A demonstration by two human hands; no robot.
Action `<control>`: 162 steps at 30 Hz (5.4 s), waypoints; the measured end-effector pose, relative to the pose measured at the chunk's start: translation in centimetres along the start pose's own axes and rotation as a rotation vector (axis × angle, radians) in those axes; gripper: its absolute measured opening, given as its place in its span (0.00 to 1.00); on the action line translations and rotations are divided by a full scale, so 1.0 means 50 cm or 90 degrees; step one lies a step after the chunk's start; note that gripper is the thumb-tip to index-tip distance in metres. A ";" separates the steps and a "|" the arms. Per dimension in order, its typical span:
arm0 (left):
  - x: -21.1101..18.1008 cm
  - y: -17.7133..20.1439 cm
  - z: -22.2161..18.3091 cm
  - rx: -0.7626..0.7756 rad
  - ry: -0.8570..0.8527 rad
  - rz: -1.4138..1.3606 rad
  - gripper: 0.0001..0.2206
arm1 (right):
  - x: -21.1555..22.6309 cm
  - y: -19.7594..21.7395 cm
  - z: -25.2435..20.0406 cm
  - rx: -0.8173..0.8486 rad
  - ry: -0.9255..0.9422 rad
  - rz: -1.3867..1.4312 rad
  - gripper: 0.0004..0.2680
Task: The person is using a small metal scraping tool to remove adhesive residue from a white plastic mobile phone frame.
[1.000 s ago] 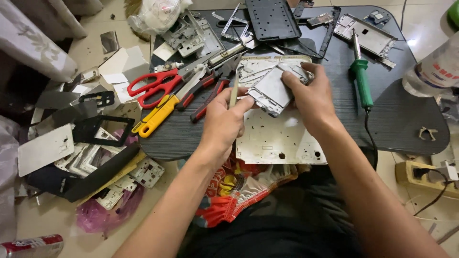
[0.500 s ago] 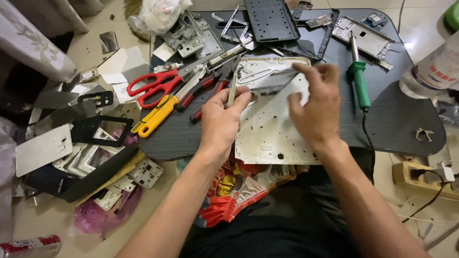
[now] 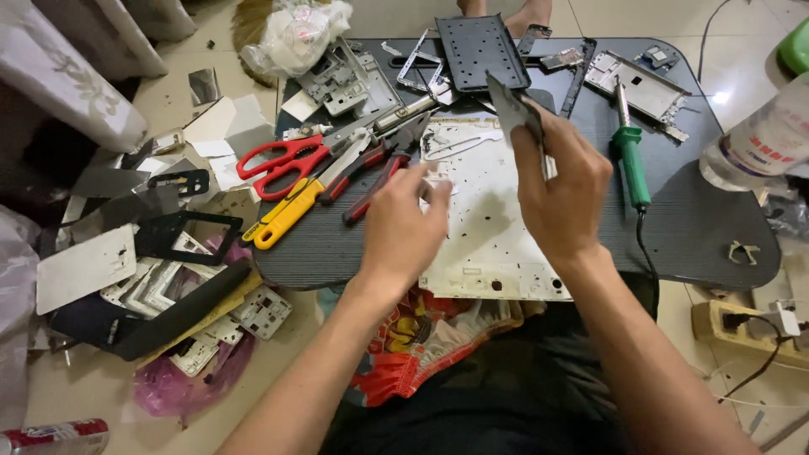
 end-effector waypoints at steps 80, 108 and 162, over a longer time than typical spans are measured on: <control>-0.045 -0.003 0.002 0.007 0.070 -0.216 0.09 | -0.043 -0.002 -0.023 0.493 -0.145 -0.145 0.23; -0.022 -0.057 0.019 0.100 0.084 -0.434 0.09 | -0.019 0.043 0.023 0.451 -0.265 0.072 0.17; -0.004 -0.014 0.028 0.337 0.133 -0.630 0.09 | -0.016 0.010 -0.064 0.208 0.096 0.038 0.28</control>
Point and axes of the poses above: each hand's wrist, its own z-axis towards the middle knuckle, its own y-axis out of the back of the hand, x = y × z, the point moved 1 cm from there along z, towards the middle knuckle, and after that the axes turned 10 degrees about -z, right-handed, at the moved point
